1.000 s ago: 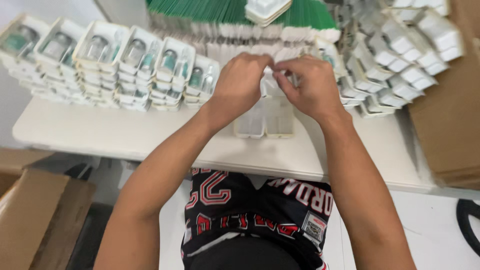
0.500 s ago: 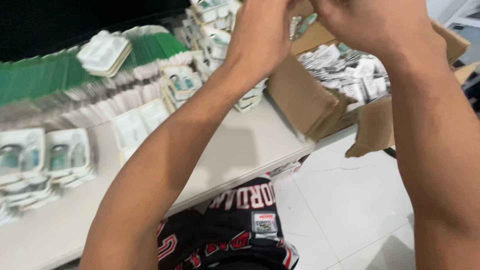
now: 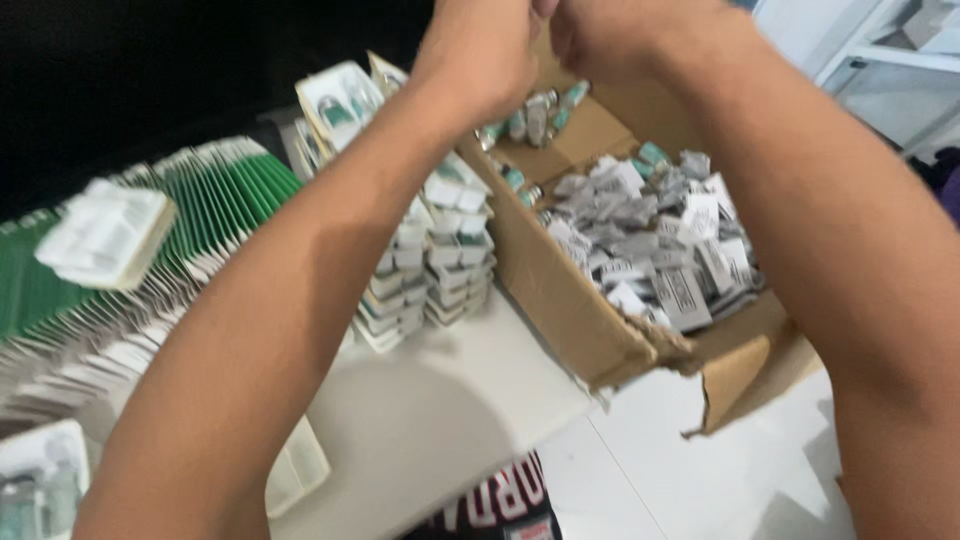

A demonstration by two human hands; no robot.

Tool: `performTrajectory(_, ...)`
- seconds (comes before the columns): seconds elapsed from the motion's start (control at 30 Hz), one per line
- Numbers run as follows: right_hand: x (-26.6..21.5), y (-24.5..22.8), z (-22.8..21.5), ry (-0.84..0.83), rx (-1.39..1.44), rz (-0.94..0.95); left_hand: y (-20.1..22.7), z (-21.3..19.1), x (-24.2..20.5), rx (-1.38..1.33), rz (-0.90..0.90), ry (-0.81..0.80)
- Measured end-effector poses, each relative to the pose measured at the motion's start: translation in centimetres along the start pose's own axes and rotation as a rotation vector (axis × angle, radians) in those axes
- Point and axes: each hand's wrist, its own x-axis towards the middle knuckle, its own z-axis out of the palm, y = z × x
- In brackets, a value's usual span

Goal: The person opens white plastic trays, places small vials and ampoules into the compartments, and stacks the filled trays. The person also handles green and white packets and a cardboard box containing additional vials and packets.

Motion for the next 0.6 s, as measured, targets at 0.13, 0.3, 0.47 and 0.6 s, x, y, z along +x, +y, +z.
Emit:
performTrajectory(0.13,5.2,0.8,2.7,-0.266,-0.047,0.05,1.7,-2.4,0.8,0.136,0.002,-0.097)
performTrajectory(0.3,6.2,-0.6,7.5,-0.417,0.241,-0.023,2.0,-4.2,0.3,0.197,-0.113,-0.294)
performTrajectory(0.47,3.7,-2.7,11.4,-0.464,0.207,0.089,0.8,-4.3,0.2,0.193,-0.015,-0.269)
performTrajectory(0.6,3.3,-3.5,13.7,-0.409,0.181,0.052,-0.2,-3.8,-0.1,0.198,-0.062,-0.339)
